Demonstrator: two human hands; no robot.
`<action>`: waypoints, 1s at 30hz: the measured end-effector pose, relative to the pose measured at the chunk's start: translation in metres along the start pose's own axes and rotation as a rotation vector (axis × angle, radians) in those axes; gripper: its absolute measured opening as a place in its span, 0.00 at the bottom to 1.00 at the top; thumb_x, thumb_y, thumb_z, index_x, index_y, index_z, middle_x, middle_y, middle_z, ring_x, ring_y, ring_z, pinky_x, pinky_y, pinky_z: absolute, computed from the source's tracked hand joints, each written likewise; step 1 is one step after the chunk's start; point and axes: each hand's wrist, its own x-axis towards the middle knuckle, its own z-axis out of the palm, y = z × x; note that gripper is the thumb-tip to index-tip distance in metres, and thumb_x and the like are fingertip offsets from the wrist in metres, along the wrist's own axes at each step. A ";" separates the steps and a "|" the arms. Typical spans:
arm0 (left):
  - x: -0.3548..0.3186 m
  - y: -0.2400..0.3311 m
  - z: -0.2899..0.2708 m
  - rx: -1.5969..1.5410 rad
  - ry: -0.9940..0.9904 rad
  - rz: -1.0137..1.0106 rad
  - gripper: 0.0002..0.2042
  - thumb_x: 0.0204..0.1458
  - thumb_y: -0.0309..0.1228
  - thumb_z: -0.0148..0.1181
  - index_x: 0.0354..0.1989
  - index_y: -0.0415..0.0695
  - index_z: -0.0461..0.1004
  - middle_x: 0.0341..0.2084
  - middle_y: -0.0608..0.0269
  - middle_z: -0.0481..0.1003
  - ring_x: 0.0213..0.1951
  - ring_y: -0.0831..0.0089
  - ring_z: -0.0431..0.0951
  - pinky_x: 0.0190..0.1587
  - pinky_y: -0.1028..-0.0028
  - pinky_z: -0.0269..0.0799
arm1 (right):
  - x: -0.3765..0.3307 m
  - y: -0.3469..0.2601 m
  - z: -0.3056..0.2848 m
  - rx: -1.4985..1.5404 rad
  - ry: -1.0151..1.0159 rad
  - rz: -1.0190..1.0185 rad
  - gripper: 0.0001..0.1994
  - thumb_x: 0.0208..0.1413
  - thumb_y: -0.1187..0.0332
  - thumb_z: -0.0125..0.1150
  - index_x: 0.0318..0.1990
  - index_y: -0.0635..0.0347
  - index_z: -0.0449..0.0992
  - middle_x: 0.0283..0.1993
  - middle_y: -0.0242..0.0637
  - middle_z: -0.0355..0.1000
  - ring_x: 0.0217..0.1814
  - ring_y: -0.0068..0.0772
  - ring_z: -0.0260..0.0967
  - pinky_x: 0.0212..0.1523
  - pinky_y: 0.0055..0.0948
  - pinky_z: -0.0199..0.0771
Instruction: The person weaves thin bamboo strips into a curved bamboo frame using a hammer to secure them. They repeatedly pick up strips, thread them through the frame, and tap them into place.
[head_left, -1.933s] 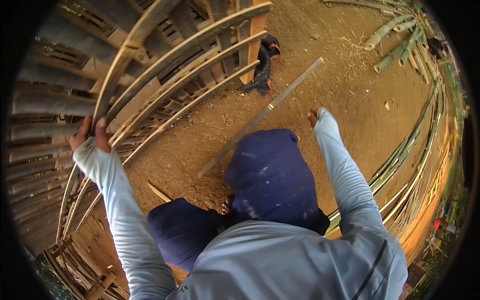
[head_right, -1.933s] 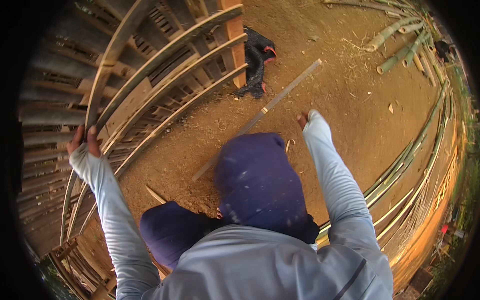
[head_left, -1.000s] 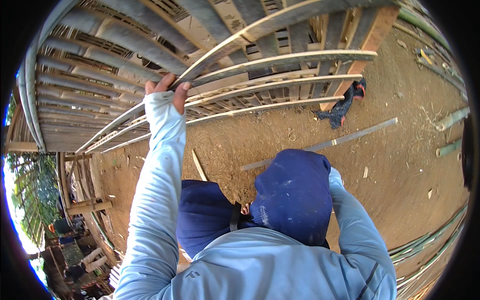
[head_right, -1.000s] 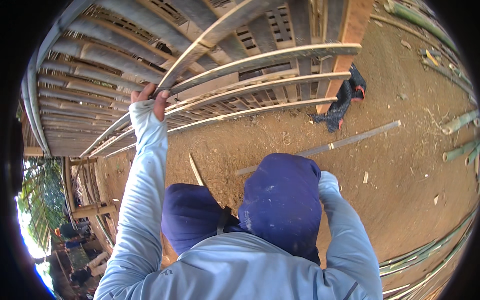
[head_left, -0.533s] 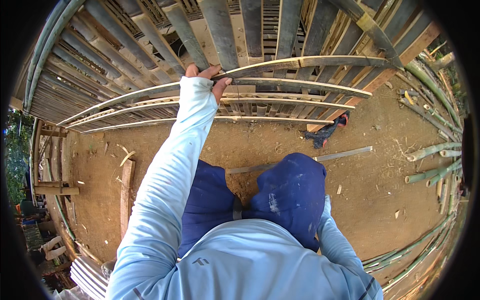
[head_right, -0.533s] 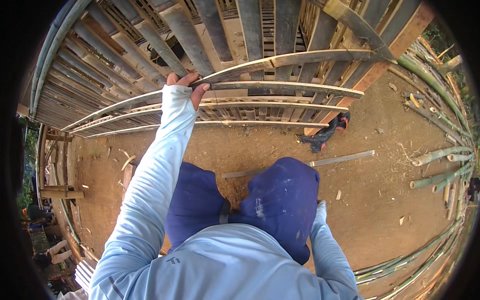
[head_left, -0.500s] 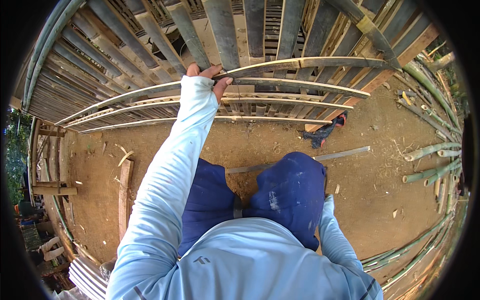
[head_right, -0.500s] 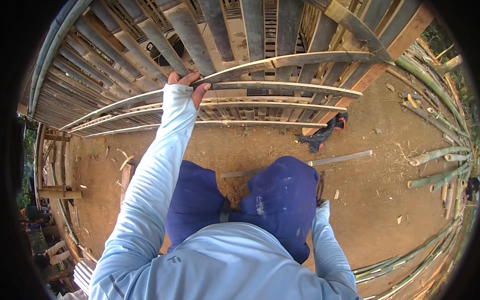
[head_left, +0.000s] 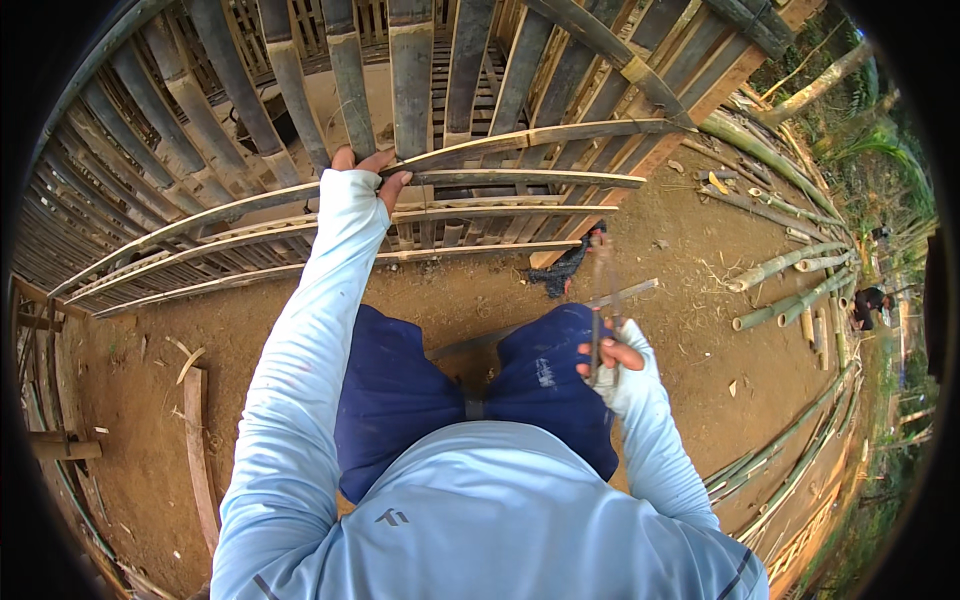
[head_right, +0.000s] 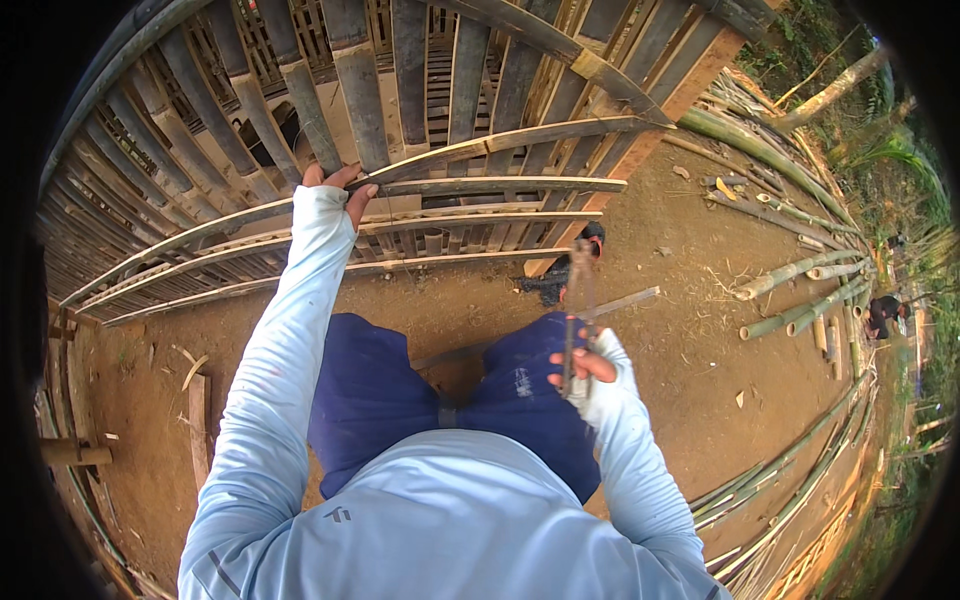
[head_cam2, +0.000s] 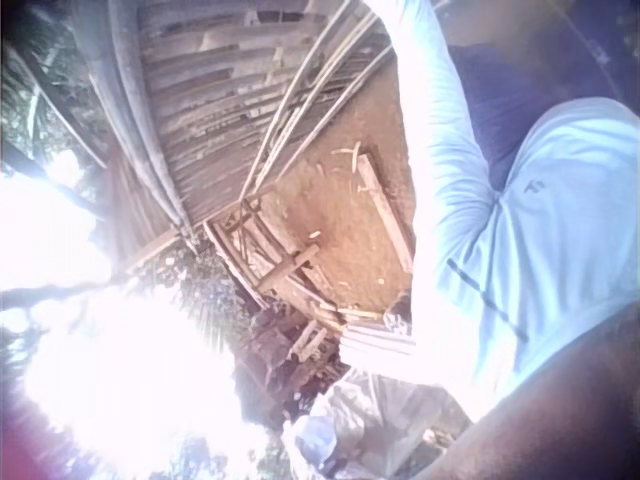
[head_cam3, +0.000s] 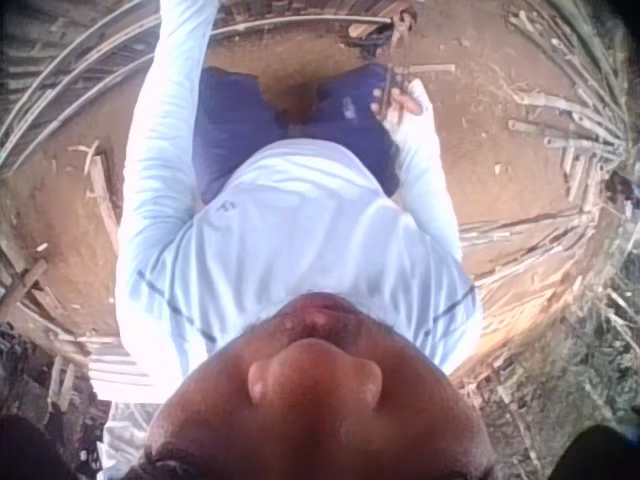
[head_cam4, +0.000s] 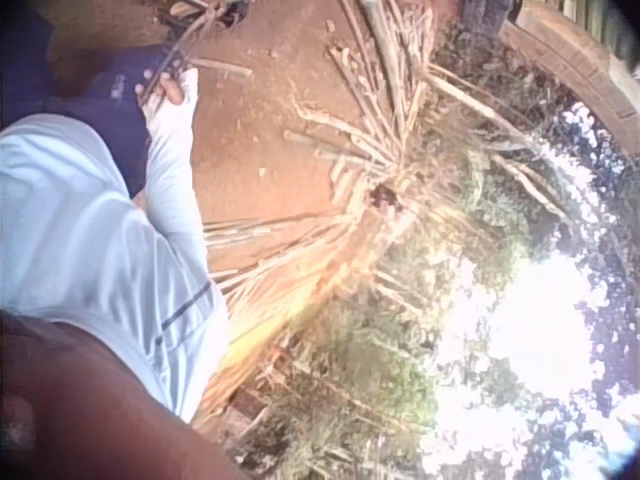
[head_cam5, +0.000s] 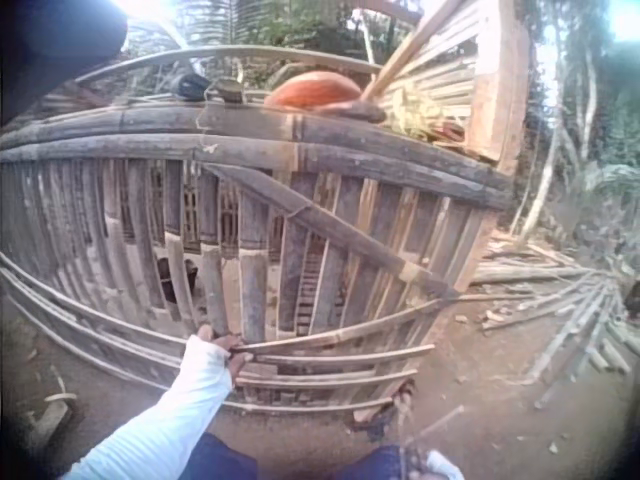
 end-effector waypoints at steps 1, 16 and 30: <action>0.000 0.001 0.000 -0.021 0.016 0.022 0.18 0.47 0.34 0.70 0.44 0.38 0.78 0.32 0.51 0.69 0.32 0.57 0.73 0.34 0.63 0.68 | 0.001 0.007 0.007 0.031 -0.080 0.029 0.23 0.48 0.76 0.57 0.53 0.54 0.59 0.27 0.36 0.64 0.40 0.45 0.74 0.33 0.48 0.81; -0.002 -0.003 -0.002 -0.087 0.031 0.052 0.18 0.48 0.35 0.68 0.47 0.42 0.78 0.28 0.52 0.65 0.27 0.57 0.71 0.30 0.62 0.66 | 0.017 0.045 0.147 -1.424 -0.002 -0.864 0.21 0.43 0.76 0.65 0.48 0.64 0.69 0.41 0.48 0.70 0.43 0.49 0.70 0.46 0.37 0.69; 0.001 -0.004 0.001 -0.023 0.023 0.014 0.17 0.47 0.36 0.69 0.46 0.45 0.79 0.32 0.50 0.69 0.29 0.54 0.74 0.31 0.63 0.69 | 0.012 0.050 0.184 -1.358 0.020 -0.919 0.21 0.42 0.74 0.67 0.46 0.66 0.71 0.36 0.52 0.72 0.40 0.55 0.71 0.42 0.40 0.71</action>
